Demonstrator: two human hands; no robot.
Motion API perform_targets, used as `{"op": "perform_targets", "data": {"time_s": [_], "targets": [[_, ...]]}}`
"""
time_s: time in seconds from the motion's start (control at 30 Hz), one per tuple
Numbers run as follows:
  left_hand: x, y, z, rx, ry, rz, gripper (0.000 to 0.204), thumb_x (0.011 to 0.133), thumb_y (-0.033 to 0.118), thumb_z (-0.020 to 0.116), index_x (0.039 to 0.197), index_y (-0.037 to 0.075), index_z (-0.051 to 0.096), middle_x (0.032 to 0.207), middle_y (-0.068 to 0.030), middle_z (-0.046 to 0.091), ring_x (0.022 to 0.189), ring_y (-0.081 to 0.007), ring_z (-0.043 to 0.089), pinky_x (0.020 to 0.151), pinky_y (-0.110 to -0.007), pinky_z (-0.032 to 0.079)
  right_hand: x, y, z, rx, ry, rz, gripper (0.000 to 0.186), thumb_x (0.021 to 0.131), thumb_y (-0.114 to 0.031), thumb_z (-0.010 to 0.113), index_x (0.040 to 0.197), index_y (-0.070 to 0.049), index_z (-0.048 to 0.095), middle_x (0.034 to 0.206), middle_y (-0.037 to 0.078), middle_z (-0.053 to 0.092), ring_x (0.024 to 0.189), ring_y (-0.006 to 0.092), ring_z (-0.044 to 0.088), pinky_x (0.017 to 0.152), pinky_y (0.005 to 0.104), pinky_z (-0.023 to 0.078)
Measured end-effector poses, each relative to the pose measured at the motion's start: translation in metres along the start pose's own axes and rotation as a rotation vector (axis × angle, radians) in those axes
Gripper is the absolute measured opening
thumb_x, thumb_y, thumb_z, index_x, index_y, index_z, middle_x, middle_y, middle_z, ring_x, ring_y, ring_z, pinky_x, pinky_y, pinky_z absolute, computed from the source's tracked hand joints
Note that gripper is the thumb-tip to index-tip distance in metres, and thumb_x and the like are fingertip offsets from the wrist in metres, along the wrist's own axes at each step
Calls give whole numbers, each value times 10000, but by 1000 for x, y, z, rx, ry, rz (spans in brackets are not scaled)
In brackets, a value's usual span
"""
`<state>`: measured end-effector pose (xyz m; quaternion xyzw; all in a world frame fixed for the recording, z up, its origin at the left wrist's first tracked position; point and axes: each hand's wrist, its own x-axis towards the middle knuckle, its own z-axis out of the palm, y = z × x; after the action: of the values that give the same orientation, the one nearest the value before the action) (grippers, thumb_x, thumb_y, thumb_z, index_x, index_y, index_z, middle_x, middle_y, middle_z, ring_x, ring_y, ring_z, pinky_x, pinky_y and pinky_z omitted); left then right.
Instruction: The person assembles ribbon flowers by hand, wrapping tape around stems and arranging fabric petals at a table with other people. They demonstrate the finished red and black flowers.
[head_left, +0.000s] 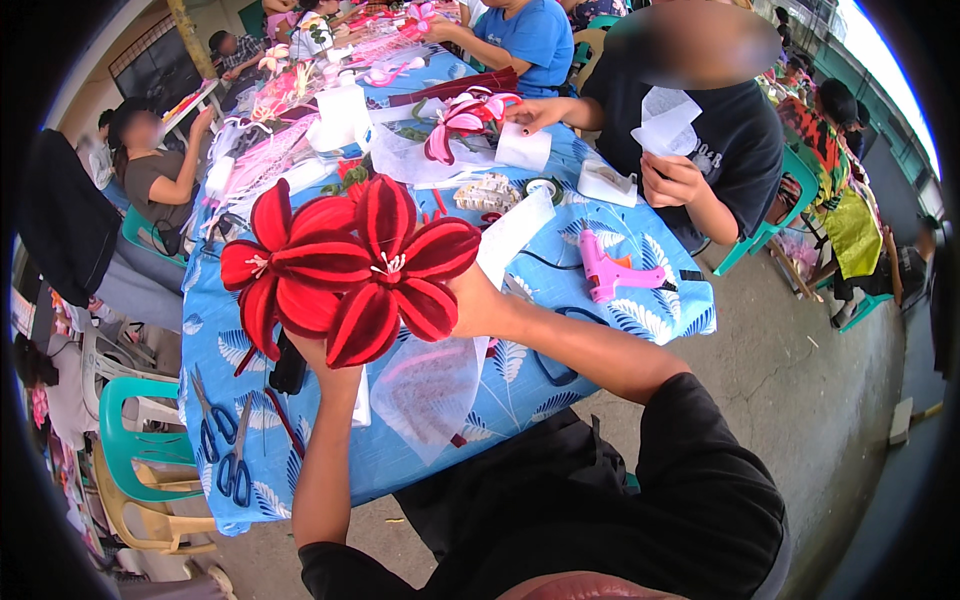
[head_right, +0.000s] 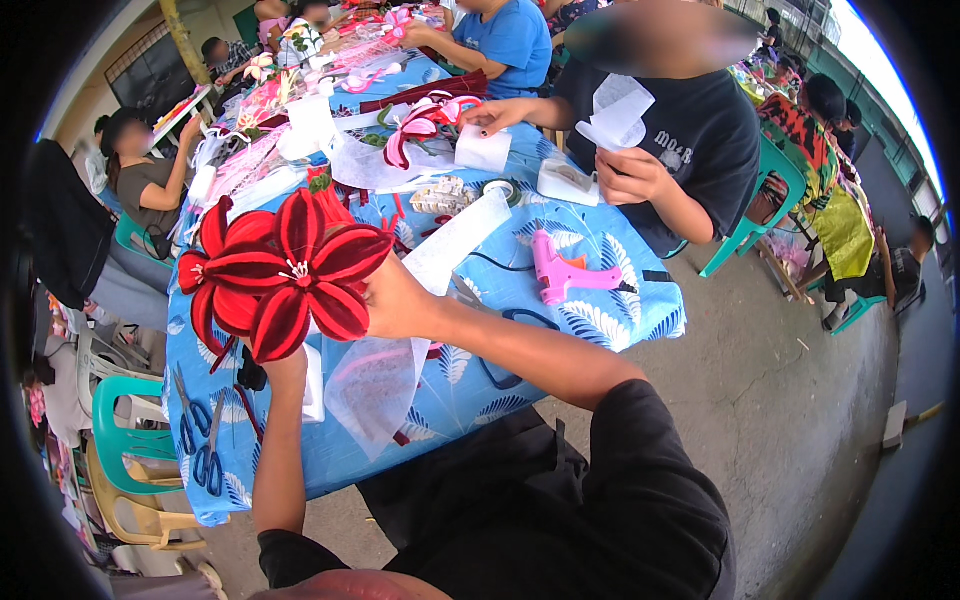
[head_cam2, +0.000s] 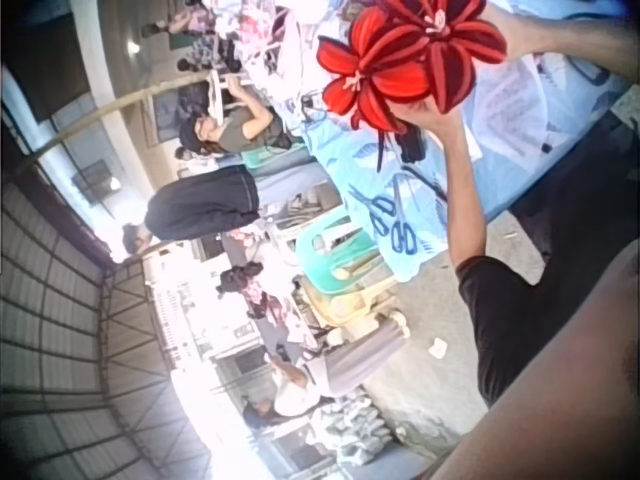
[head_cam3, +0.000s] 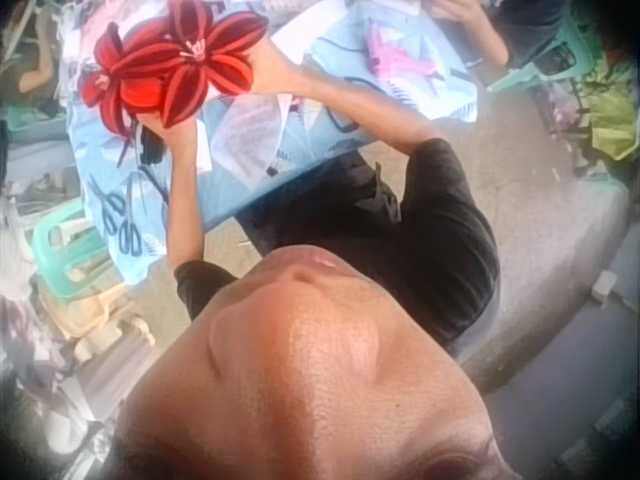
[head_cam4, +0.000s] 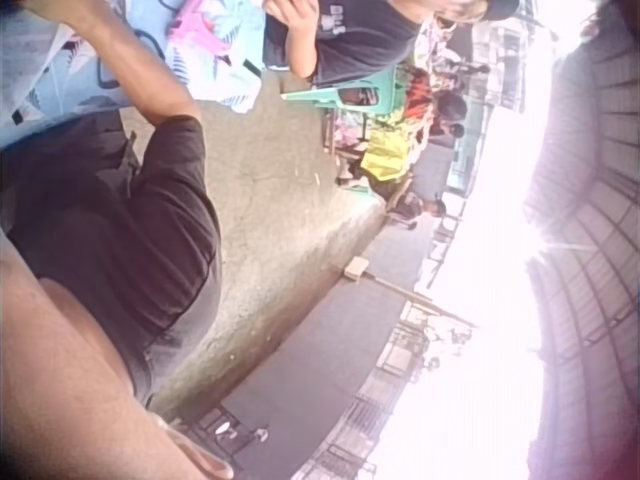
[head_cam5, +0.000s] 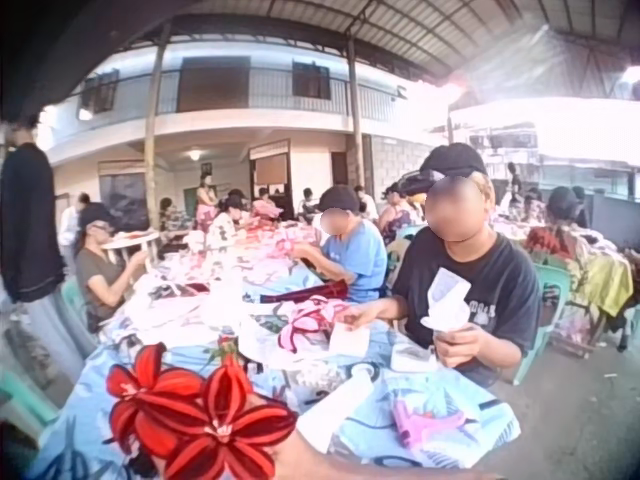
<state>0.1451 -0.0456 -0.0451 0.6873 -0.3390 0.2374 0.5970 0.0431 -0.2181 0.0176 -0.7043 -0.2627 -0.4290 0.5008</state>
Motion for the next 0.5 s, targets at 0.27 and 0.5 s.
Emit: {"op": "perform_targets", "data": {"time_s": [0.27,0.5], "targets": [[-3,-2,-2,54,-15,-31,938,651,138,844,1382,9,271,1387,-152,363,1267,-259,392,1039,-385,298,0,0,-1,-80,-11,-36,429,699,-121,746,1073,-10,566,1114,126,545,1006,256,553,850,366,450],[0,5,-3,59,-32,-17,929,664,174,838,1380,3,273,1380,-155,369,1261,-264,396,1037,-387,296,0,-1,-3,-128,-29,-43,422,694,-136,740,1061,-18,568,1106,132,544,1002,283,547,845,380,445]]}}
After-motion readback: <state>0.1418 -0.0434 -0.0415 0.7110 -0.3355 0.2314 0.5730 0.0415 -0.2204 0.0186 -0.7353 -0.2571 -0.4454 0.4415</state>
